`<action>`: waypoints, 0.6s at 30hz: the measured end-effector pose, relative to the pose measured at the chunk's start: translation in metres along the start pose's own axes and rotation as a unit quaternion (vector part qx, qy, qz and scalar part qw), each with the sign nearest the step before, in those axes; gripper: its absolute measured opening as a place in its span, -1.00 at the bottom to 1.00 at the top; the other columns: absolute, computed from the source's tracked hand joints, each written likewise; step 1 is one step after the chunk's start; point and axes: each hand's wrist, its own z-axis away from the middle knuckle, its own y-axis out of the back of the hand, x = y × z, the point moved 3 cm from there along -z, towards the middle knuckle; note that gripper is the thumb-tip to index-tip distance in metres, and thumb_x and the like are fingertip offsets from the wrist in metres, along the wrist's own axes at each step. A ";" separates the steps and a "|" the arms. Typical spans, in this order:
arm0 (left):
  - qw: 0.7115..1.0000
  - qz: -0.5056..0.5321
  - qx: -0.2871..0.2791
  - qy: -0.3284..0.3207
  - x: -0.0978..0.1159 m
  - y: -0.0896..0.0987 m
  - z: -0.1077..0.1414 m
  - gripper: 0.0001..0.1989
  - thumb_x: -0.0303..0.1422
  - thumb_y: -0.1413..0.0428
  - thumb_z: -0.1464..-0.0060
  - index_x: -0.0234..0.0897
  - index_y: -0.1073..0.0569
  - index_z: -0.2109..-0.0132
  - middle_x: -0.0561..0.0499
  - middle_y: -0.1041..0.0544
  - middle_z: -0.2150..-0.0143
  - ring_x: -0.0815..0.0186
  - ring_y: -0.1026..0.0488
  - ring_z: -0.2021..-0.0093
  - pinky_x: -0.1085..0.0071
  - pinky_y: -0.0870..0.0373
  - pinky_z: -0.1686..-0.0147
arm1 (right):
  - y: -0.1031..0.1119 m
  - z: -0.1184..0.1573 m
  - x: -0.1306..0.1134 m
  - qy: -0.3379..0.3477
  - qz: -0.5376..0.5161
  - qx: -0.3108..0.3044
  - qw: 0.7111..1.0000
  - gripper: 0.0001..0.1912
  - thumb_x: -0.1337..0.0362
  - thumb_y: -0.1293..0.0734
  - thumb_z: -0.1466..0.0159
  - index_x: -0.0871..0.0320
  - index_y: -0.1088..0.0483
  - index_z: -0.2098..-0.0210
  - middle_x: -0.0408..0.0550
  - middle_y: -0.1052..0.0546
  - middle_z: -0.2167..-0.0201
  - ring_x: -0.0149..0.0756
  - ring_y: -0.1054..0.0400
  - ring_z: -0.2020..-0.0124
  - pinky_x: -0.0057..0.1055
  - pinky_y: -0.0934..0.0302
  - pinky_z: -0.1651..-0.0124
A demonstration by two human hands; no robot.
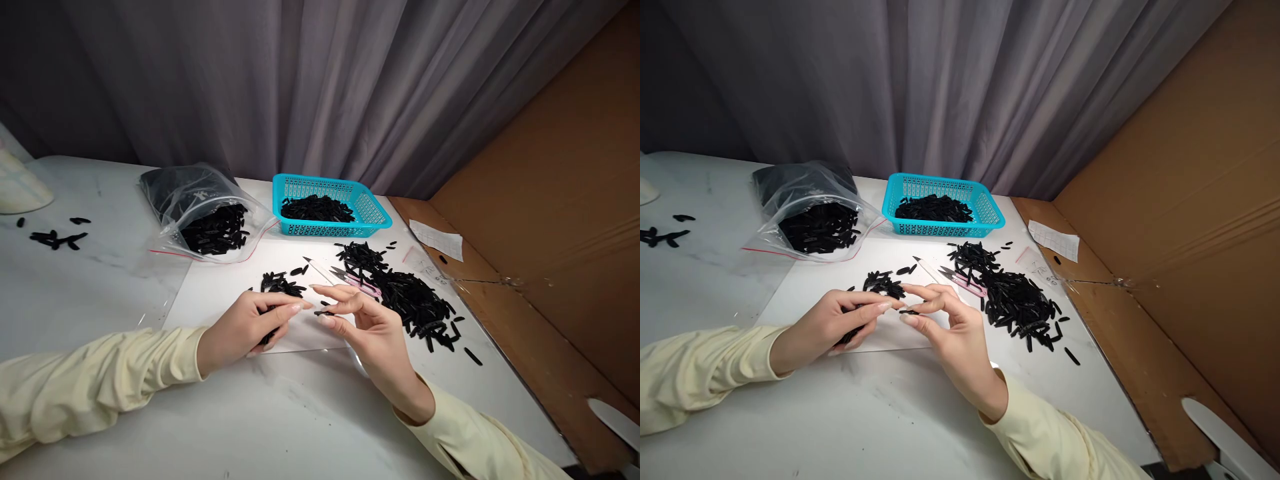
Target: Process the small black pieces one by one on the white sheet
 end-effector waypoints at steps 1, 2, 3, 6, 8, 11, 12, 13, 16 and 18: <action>0.999 0.020 -0.024 0.024 -0.001 -0.002 0.001 -0.62 -0.20 0.00 -0.15 -0.44 -0.50 0.10 0.21 -0.16 0.73 0.55 0.00 0.77 0.59 0.05 0.79 | -0.001 0.000 0.000 0.003 0.008 -0.008 1.000 -0.87 0.34 -0.44 -0.10 0.08 -0.41 0.53 -0.07 -0.56 0.15 -0.18 -0.36 0.04 -0.14 -0.12 -0.10; 0.997 0.036 -0.045 0.044 -0.001 -0.004 0.001 -0.62 -0.19 0.00 -0.15 -0.43 -0.50 0.12 0.21 -0.17 0.73 0.55 0.01 0.78 0.59 0.06 0.80 | -0.002 0.001 0.001 0.000 0.010 -0.015 1.000 -0.84 0.33 -0.44 -0.09 0.08 -0.40 0.56 -0.08 -0.55 0.14 -0.17 -0.35 0.04 -0.13 -0.11 -0.10; 0.995 0.049 -0.063 0.060 -0.001 -0.005 0.002 -0.62 -0.18 -0.01 -0.14 -0.43 -0.51 0.14 0.21 -0.17 0.74 0.56 0.00 0.79 0.60 0.07 0.80 | -0.003 0.001 0.002 -0.004 0.009 -0.023 1.000 -0.82 0.32 -0.45 -0.08 0.08 -0.38 0.58 -0.08 -0.55 0.14 -0.15 -0.35 0.05 -0.12 -0.12 -0.08; 0.988 0.085 -0.090 0.096 -0.003 -0.008 0.004 -0.64 -0.18 -0.03 -0.12 -0.42 -0.50 0.15 0.21 -0.16 0.75 0.56 0.01 0.80 0.60 0.11 0.81 | -0.006 0.001 0.003 -0.014 0.009 -0.040 0.999 -0.77 0.29 -0.45 -0.08 0.10 -0.36 0.63 -0.06 -0.54 0.14 -0.13 -0.35 0.06 -0.12 -0.15 -0.04; 0.984 0.107 -0.090 0.109 -0.003 -0.008 0.004 -0.67 -0.19 -0.06 -0.09 -0.41 -0.51 0.21 0.22 -0.16 0.75 0.57 0.02 0.80 0.60 0.13 0.82 | -0.007 0.001 0.004 -0.021 0.018 -0.044 0.999 -0.79 0.28 -0.45 -0.07 0.09 -0.39 0.62 -0.05 -0.54 0.13 -0.12 -0.35 0.05 -0.11 -0.14 -0.05; 0.982 0.129 -0.078 0.110 -0.003 -0.007 0.004 -0.71 -0.20 -0.10 -0.06 -0.39 -0.49 0.38 0.21 -0.17 0.76 0.57 0.03 0.81 0.59 0.16 0.83 | -0.005 -0.001 0.005 -0.039 0.020 -0.044 0.998 -0.92 0.28 -0.47 -0.04 0.05 -0.48 0.51 -0.06 -0.53 0.12 -0.13 -0.34 0.02 -0.11 -0.12 -0.10; 0.983 0.131 -0.071 0.108 -0.002 -0.007 0.004 -0.71 -0.20 -0.11 -0.05 -0.38 -0.47 0.43 0.21 -0.17 0.76 0.57 0.03 0.81 0.58 0.16 0.83 | -0.004 -0.002 0.005 -0.049 0.017 -0.048 0.998 -0.92 0.28 -0.48 -0.03 0.04 -0.51 0.46 -0.07 -0.53 0.12 -0.13 -0.34 0.01 -0.13 -0.13 -0.10; 0.983 0.132 -0.065 0.108 -0.002 -0.007 0.004 -0.70 -0.21 -0.11 -0.05 -0.38 -0.44 0.48 0.20 -0.17 0.76 0.57 0.03 0.81 0.58 0.17 0.82 | -0.003 -0.002 0.006 -0.057 0.011 -0.056 0.997 -0.90 0.28 -0.48 -0.03 0.02 -0.53 0.42 -0.07 -0.54 0.12 -0.15 -0.34 0.01 -0.14 -0.14 -0.10; 0.985 0.124 -0.047 0.110 0.000 -0.006 0.004 -0.61 -0.21 -0.11 -0.05 -0.35 -0.34 0.62 0.18 -0.16 0.77 0.57 0.01 0.80 0.56 0.18 0.81 | -0.002 -0.004 0.008 -0.086 -0.007 -0.091 0.992 -0.90 0.28 -0.45 -0.06 0.03 -0.55 0.37 -0.06 -0.56 0.18 -0.18 -0.38 0.07 -0.19 -0.21 -0.04; 0.986 0.119 -0.035 0.112 0.000 -0.006 0.004 -0.57 -0.22 -0.13 -0.03 -0.34 -0.27 0.67 0.17 -0.15 0.78 0.57 -0.01 0.80 0.54 0.19 0.80 | -0.002 -0.004 0.008 -0.098 -0.012 -0.111 0.989 -0.89 0.28 -0.42 -0.11 0.03 -0.56 0.33 -0.05 -0.57 0.20 -0.19 -0.40 0.10 -0.21 -0.24 -0.01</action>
